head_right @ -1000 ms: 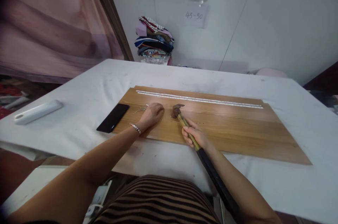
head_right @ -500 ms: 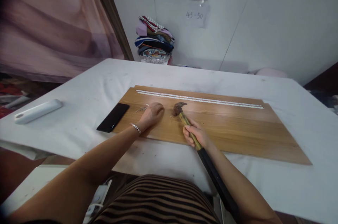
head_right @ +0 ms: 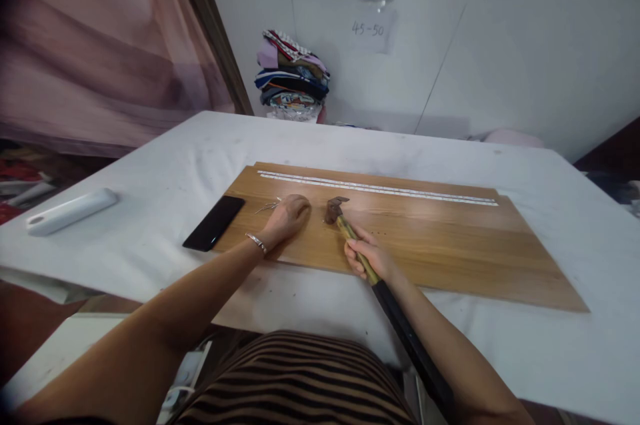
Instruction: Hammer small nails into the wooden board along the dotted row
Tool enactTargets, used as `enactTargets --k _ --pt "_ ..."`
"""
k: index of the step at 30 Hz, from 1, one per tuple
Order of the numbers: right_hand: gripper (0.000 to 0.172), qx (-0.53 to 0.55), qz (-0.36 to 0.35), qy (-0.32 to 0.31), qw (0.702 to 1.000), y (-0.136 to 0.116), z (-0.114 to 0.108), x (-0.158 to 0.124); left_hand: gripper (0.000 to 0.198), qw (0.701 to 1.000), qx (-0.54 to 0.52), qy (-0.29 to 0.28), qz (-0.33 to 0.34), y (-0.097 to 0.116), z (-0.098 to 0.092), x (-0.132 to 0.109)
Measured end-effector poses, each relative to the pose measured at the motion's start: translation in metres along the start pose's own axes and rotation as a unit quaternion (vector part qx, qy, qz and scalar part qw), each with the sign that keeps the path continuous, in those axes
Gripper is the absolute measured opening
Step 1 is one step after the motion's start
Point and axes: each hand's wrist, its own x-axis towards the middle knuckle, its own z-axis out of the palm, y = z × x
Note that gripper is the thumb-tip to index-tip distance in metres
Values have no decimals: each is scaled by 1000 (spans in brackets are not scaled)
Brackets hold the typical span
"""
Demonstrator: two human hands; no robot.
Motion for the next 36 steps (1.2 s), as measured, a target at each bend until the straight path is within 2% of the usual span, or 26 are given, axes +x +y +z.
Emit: enactTargets --k 8,17,31,36 --pt "74 -3 4 8 1000 3 -2 1 17 1000 -1 3 1 -2 2 0" --pt "63 10 -26 10 1000 -4 -1 -4 18 1000 -7 5 -2 -1 1 0" --pt "75 -5 7 11 1000 0 0 0 18 1000 -10 6 2 -2 2 -1" --pt "75 -5 5 8 1000 0 0 -1 18 1000 -10 5 2 -1 1 -1"
